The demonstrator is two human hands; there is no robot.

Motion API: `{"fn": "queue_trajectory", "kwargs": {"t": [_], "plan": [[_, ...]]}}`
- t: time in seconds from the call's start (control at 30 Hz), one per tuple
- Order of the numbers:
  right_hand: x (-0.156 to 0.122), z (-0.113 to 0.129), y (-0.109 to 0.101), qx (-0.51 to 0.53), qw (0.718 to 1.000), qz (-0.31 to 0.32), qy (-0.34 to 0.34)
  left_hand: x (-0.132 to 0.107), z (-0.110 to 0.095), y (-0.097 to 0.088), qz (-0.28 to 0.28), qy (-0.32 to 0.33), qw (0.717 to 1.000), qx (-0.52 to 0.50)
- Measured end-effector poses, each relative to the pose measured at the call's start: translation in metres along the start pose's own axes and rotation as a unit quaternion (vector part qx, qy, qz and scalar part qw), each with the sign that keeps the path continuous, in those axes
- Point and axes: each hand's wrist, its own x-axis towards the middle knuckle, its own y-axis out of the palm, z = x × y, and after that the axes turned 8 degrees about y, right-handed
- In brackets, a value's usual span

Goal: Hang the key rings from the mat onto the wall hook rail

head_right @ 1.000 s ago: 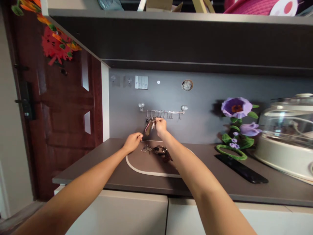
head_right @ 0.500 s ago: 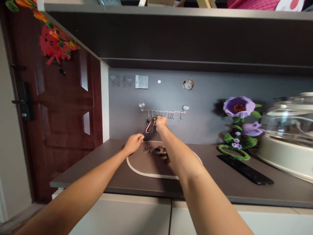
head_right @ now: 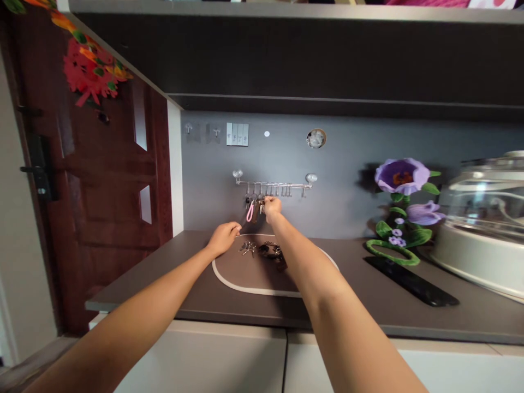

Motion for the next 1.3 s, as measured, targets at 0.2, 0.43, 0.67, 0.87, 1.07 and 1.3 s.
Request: {"fn": "queue_trajectory", "kwargs": {"t": [0.2,0.43,0.67,0.87,1.07,1.3], "plan": [[-0.013,0.005,-0.012,0.010,0.998,0.052,0.026,-0.002,-0.001,-0.001,0.011,0.009,1.000,-0.018],[-0.035,-0.003,-0.032,-0.079,0.997,0.027,-0.002,-0.002,0.002,0.003,0.021,0.004,0.999,-0.028],[-0.062,-0.022,-0.041,-0.092,0.991,0.100,0.011,-0.004,0.000,0.004,0.050,0.010,0.999,-0.015],[-0.071,-0.044,-0.051,-0.245,0.955,0.156,-0.063,-0.004,0.002,0.008,0.089,0.027,0.996,0.013],[-0.071,-0.049,-0.053,-0.372,0.899,0.169,-0.160,-0.002,0.006,0.016,0.125,0.033,0.991,0.041],[-0.066,-0.054,-0.048,-0.425,0.874,0.170,-0.163,-0.001,0.010,0.025,0.132,0.036,0.988,0.071]]}}
